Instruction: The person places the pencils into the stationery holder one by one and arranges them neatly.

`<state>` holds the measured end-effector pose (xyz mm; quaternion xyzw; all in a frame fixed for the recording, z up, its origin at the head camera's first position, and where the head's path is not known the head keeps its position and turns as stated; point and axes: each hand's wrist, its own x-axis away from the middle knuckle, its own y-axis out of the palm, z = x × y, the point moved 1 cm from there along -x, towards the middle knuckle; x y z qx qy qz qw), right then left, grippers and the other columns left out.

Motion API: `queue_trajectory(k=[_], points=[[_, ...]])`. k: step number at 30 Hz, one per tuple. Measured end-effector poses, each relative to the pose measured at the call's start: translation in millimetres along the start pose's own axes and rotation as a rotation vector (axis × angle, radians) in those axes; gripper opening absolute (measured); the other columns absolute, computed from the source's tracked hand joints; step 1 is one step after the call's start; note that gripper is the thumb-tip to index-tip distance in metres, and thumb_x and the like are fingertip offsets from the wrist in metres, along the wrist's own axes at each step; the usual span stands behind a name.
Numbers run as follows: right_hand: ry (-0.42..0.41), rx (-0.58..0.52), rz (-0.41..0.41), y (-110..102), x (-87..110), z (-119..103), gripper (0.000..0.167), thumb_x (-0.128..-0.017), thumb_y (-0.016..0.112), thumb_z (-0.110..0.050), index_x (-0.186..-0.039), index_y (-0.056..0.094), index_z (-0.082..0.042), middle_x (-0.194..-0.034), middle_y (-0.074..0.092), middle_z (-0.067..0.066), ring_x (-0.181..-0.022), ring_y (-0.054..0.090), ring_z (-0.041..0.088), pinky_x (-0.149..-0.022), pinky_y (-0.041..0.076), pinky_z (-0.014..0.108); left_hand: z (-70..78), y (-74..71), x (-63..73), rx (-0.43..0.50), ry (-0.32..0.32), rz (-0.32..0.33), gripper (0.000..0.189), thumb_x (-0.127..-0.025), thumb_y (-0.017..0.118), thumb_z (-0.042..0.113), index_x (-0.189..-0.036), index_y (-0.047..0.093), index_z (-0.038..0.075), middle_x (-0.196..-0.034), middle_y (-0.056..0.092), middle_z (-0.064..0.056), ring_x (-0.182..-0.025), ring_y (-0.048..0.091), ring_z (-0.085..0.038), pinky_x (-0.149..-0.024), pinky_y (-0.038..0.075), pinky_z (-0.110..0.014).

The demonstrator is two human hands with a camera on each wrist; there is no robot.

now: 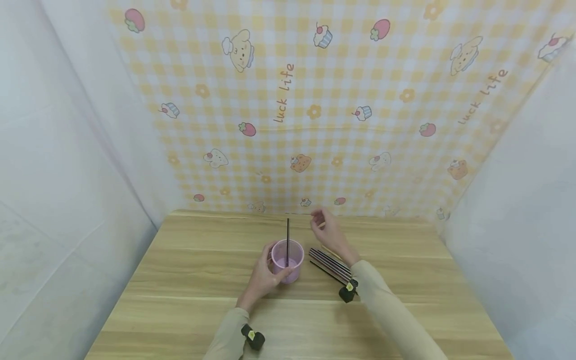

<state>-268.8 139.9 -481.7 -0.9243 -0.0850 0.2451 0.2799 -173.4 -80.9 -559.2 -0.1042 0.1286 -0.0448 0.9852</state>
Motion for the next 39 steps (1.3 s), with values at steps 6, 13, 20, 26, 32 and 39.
queue_trajectory(k=[6, 13, 20, 26, 32, 39], points=[[0.087, 0.002, -0.024, -6, -2.9, 18, 0.025, -0.096, 0.062, -0.004, -0.12, 0.058, 0.0, -0.104, 0.066, 0.014, -0.093, 0.065, 0.026, -0.08, 0.063, 0.035, -1.5, -0.7, 0.0, -0.001, 0.005, 0.005, 0.089, -0.079, 0.087, 0.022, -0.15, 0.038, 0.002, -0.141, 0.054, -0.021, -0.129, 0.056, -0.041, -0.112, 0.047, -0.054], [0.136, -0.005, -0.011, -12, -5.2, 32, 0.03, -0.095, 0.062, -0.004, -0.123, 0.057, 0.006, -0.108, 0.066, 0.02, -0.096, 0.066, 0.032, -0.083, 0.063, 0.041, -1.4, -0.5, 1.1, 0.001, 0.002, 0.005, 0.088, -0.079, 0.087, 0.022, -0.151, 0.039, 0.005, -0.143, 0.053, -0.021, -0.131, 0.054, -0.043, -0.113, 0.045, -0.057], [0.25, 0.01, -0.047, -20, -0.5, 46, 0.038, -0.097, 0.063, -0.011, -0.13, 0.054, 0.004, -0.112, 0.064, 0.021, -0.103, 0.064, 0.035, -0.089, 0.059, 0.046, -2.8, 0.0, 0.1, -0.015, 0.007, -0.014, 0.087, -0.08, 0.086, 0.025, -0.151, 0.039, 0.007, -0.143, 0.053, -0.018, -0.13, 0.055, -0.039, -0.112, 0.047, -0.054], [0.247, 0.022, -0.083, -25, 4.7, 61, 0.037, -0.096, 0.065, -0.011, -0.128, 0.054, 0.007, -0.11, 0.064, 0.022, -0.102, 0.064, 0.035, -0.092, 0.058, 0.049, -3.5, 0.6, 0.4, -0.004, 0.013, -0.01, 0.087, -0.08, 0.087, 0.024, -0.151, 0.039, 0.009, -0.144, 0.053, -0.017, -0.132, 0.054, -0.039, -0.114, 0.045, -0.055], [0.204, 0.023, -0.094, -25, 9.8, 73, 0.032, -0.093, 0.069, -0.006, -0.119, 0.058, 0.009, -0.104, 0.066, 0.021, -0.096, 0.066, 0.033, -0.091, 0.059, 0.049, -4.2, 0.4, 0.6, -0.012, 0.005, -0.006, 0.087, -0.08, 0.087, 0.024, -0.151, 0.039, 0.009, -0.144, 0.053, -0.017, -0.131, 0.054, -0.04, -0.113, 0.046, -0.056], [0.248, 0.041, -0.145, -23, 16.4, 84, 0.031, -0.095, 0.07, -0.012, -0.119, 0.061, 0.005, -0.107, 0.069, 0.018, -0.099, 0.067, 0.031, -0.092, 0.06, 0.047, -3.7, -0.4, -0.3, 0.0, -0.002, -0.004, 0.087, -0.079, 0.087, 0.022, -0.151, 0.039, 0.009, -0.145, 0.053, -0.017, -0.132, 0.054, -0.039, -0.114, 0.045, -0.055]])
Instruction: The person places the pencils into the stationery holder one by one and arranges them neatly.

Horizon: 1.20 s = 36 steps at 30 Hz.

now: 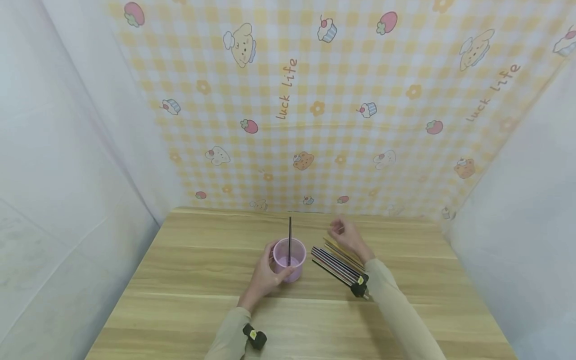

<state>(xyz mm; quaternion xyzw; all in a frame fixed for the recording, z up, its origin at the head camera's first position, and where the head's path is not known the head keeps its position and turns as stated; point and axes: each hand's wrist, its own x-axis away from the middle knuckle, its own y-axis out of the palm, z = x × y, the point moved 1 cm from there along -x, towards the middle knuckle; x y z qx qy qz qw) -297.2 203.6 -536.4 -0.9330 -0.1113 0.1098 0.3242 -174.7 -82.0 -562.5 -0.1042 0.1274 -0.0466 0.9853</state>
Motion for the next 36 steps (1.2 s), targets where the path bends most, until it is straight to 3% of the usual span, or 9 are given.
queue_trajectory(k=[4, 9, 19, 27, 36], points=[[0.032, 0.032, -0.041, 1, 4.9, 7, 0.031, -0.095, 0.07, -0.013, -0.12, 0.063, 0.005, -0.107, 0.07, 0.016, -0.099, 0.067, 0.028, -0.09, 0.06, 0.044, 0.4, 1.2, 0.0, 0.009, -0.006, 0.011, 0.087, -0.078, 0.087, 0.016, -0.151, 0.04, 0.008, -0.144, 0.053, -0.019, -0.131, 0.054, -0.041, -0.114, 0.044, -0.058], [0.013, 0.069, -0.067, 4, 9.1, 14, 0.027, -0.093, 0.069, -0.008, -0.115, 0.064, 0.006, -0.102, 0.069, 0.016, -0.093, 0.066, 0.026, -0.085, 0.061, 0.041, 4.3, 2.1, -0.1, 0.01, -0.014, 0.016, 0.088, -0.078, 0.085, 0.008, -0.151, 0.037, 0.001, -0.145, 0.05, -0.027, -0.131, 0.051, -0.048, -0.114, 0.041, -0.063], [0.036, 0.127, -0.08, 9, 10.6, 20, 0.017, -0.091, 0.071, -0.005, -0.105, 0.067, 0.002, -0.093, 0.069, 0.011, -0.085, 0.064, 0.02, -0.078, 0.058, 0.035, 41.9, -5.1, 4.8, 0.021, -0.004, -0.023, 0.085, -0.079, 0.084, 0.009, -0.148, 0.037, -0.008, -0.143, 0.049, -0.032, -0.129, 0.051, -0.051, -0.113, 0.041, -0.066], [0.082, 0.142, -0.101, 13, 11.5, 20, 0.009, -0.094, 0.068, -0.008, -0.101, 0.068, -0.003, -0.088, 0.068, 0.006, -0.079, 0.061, 0.015, -0.07, 0.054, 0.028, 40.6, -2.1, 5.1, 0.03, -0.004, 0.005, 0.085, -0.079, 0.084, 0.008, -0.148, 0.038, -0.007, -0.142, 0.049, -0.033, -0.128, 0.051, -0.053, -0.112, 0.041, -0.068], [0.069, 0.18, -0.1, 11, 11.1, 13, 0.011, -0.097, 0.065, -0.011, -0.104, 0.068, -0.004, -0.09, 0.068, 0.004, -0.079, 0.061, 0.014, -0.071, 0.055, 0.028, 40.7, -2.9, 5.6, 0.023, -0.015, -0.001, 0.084, -0.079, 0.084, 0.007, -0.148, 0.038, -0.007, -0.142, 0.049, -0.032, -0.129, 0.05, -0.053, -0.112, 0.04, -0.068]])
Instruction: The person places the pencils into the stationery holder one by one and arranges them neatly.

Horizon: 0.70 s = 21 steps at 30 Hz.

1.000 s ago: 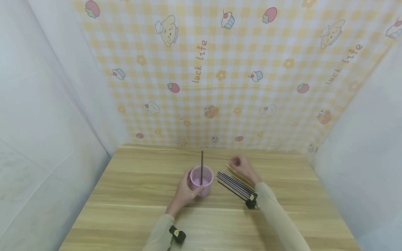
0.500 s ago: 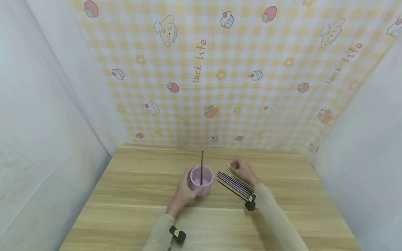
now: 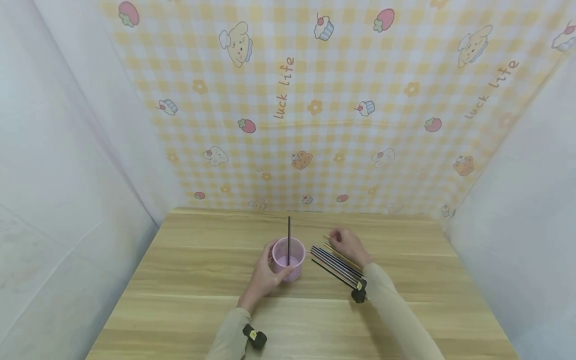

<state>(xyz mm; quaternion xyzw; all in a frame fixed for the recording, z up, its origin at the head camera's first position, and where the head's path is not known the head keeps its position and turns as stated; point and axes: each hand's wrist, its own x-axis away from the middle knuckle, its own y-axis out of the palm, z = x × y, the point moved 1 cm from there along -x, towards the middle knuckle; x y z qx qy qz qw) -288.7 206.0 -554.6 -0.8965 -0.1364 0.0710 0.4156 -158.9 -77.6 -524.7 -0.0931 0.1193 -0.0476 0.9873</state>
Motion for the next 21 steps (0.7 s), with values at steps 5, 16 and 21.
queue_trajectory(k=[5, 16, 21], points=[[-0.06, -0.003, 0.041, -9, -0.6, -8, 0.016, -0.099, 0.059, -0.009, -0.108, 0.068, 0.001, -0.095, 0.069, 0.009, -0.086, 0.065, 0.019, -0.076, 0.059, 0.034, -17.1, 4.9, -3.5, -0.016, -0.016, 0.013, 0.086, -0.078, 0.084, 0.004, -0.149, 0.037, -0.004, -0.144, 0.048, -0.031, -0.13, 0.049, -0.053, -0.113, 0.039, -0.068], [-0.14, -0.018, 0.136, -22, -5.0, -29, 0.018, -0.1, 0.061, -0.01, -0.11, 0.068, 0.003, -0.101, 0.071, 0.016, -0.088, 0.068, 0.027, -0.079, 0.061, 0.041, -37.1, 3.2, -5.6, -0.005, -0.017, 0.016, 0.086, -0.077, 0.088, 0.015, -0.149, 0.042, 0.012, -0.144, 0.053, -0.019, -0.132, 0.053, -0.041, -0.115, 0.042, -0.06], [-0.176, -0.079, 0.168, -28, -4.1, -39, 0.018, -0.099, 0.062, -0.01, -0.11, 0.067, 0.003, -0.101, 0.071, 0.016, -0.091, 0.068, 0.029, -0.082, 0.06, 0.043, -32.6, 4.1, -4.7, -0.023, -0.019, 0.015, 0.086, -0.078, 0.086, 0.011, -0.15, 0.04, 0.007, -0.145, 0.052, -0.023, -0.132, 0.052, -0.044, -0.115, 0.041, -0.061]])
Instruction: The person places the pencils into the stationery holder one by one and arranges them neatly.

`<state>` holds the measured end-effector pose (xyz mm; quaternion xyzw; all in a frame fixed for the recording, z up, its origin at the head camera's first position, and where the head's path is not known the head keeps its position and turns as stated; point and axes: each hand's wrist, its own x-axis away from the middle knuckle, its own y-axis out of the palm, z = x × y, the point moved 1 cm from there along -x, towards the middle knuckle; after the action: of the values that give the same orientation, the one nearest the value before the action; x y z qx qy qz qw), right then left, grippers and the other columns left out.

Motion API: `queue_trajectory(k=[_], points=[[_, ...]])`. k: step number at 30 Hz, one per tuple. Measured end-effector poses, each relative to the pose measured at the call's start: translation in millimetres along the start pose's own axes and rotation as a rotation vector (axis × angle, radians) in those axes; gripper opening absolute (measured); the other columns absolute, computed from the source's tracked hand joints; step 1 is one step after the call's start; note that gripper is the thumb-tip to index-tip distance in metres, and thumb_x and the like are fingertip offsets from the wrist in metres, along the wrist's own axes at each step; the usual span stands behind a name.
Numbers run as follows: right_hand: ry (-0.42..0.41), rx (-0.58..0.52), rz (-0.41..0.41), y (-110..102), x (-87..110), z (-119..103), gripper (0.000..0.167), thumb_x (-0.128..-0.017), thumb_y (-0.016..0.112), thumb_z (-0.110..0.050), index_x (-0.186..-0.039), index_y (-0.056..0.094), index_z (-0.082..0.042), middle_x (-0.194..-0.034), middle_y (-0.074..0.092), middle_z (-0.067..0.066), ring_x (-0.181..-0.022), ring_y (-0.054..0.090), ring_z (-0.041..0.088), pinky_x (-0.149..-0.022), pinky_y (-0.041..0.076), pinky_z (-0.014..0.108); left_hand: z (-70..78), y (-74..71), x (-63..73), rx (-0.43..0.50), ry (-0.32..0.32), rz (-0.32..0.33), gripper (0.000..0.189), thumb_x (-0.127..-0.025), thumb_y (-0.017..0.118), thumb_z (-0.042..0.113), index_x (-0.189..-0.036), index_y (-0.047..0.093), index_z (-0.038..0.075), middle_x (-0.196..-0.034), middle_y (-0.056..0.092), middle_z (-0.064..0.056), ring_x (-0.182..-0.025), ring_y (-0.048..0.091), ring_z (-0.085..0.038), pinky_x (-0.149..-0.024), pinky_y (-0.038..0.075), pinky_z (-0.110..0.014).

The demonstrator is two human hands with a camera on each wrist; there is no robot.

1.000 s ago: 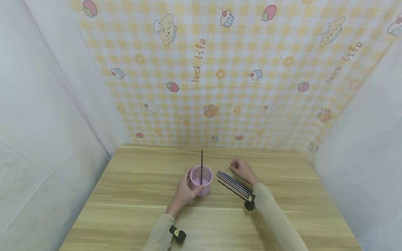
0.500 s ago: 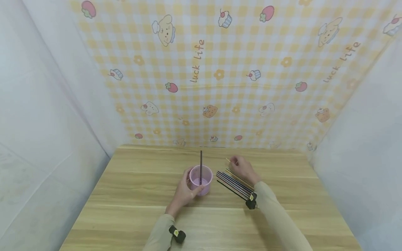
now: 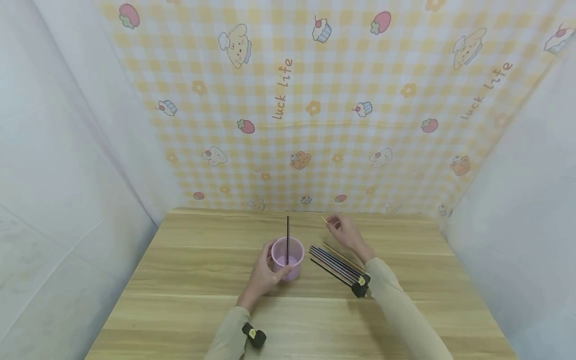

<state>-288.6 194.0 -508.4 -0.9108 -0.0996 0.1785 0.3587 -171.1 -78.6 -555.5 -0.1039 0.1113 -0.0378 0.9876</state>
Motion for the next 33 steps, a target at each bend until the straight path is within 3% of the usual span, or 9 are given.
queue_trajectory(k=[7, 15, 19, 22, 28, 33], points=[[-0.008, -0.053, 0.022, -10, -2.0, -15, 0.023, -0.1, 0.063, -0.013, -0.116, 0.065, 0.003, -0.104, 0.071, 0.017, -0.092, 0.069, 0.03, -0.081, 0.062, 0.043, 7.4, 0.6, 0.0, 0.008, 0.003, -0.006, 0.088, -0.078, 0.084, 0.004, -0.151, 0.035, -0.004, -0.145, 0.046, -0.034, -0.132, 0.047, -0.054, -0.114, 0.038, -0.067], [-0.096, -0.076, 0.056, -21, -7.1, -38, 0.02, -0.097, 0.066, -0.008, -0.114, 0.068, 0.002, -0.101, 0.072, 0.016, -0.086, 0.071, 0.029, -0.075, 0.064, 0.036, -2.5, -1.0, -0.5, 0.012, 0.014, -0.002, 0.085, -0.077, 0.087, 0.009, -0.149, 0.041, 0.009, -0.144, 0.053, -0.02, -0.131, 0.054, -0.042, -0.113, 0.045, -0.058], [-0.109, -0.082, 0.08, -24, -8.4, -51, 0.019, -0.096, 0.068, -0.01, -0.113, 0.069, -0.001, -0.1, 0.072, 0.015, -0.085, 0.071, 0.028, -0.072, 0.064, 0.032, -3.2, -0.8, -0.9, 0.021, 0.014, -0.004, 0.086, -0.077, 0.086, 0.008, -0.15, 0.04, 0.007, -0.144, 0.052, -0.023, -0.131, 0.053, -0.045, -0.113, 0.044, -0.06], [-0.107, -0.094, 0.088, -26, -7.7, -62, 0.021, -0.096, 0.069, -0.012, -0.115, 0.07, -0.002, -0.102, 0.072, 0.014, -0.087, 0.072, 0.028, -0.071, 0.064, 0.03, 4.1, -0.4, 0.1, 0.016, 0.013, -0.007, 0.087, -0.078, 0.085, 0.005, -0.151, 0.037, 0.0, -0.144, 0.049, -0.029, -0.131, 0.051, -0.05, -0.113, 0.042, -0.064], [-0.095, -0.127, 0.067, -30, -5.6, -85, 0.026, -0.097, 0.07, -0.019, -0.119, 0.07, -0.006, -0.105, 0.074, 0.012, -0.091, 0.072, 0.027, -0.072, 0.064, 0.03, 32.9, -6.6, 5.6, 0.029, 0.016, -0.031, 0.085, -0.08, 0.084, 0.007, -0.148, 0.037, -0.007, -0.142, 0.048, -0.033, -0.13, 0.05, -0.053, -0.112, 0.042, -0.065], [-0.102, -0.229, 0.058, -32, -6.9, -100, 0.028, -0.095, 0.072, -0.018, -0.118, 0.068, -0.003, -0.105, 0.072, 0.016, -0.09, 0.072, 0.03, -0.069, 0.065, 0.028, 39.8, -7.4, 8.1, 0.033, 0.021, -0.02, 0.083, -0.079, 0.084, 0.008, -0.147, 0.038, -0.007, -0.141, 0.049, -0.034, -0.129, 0.05, -0.054, -0.112, 0.041, -0.066]])
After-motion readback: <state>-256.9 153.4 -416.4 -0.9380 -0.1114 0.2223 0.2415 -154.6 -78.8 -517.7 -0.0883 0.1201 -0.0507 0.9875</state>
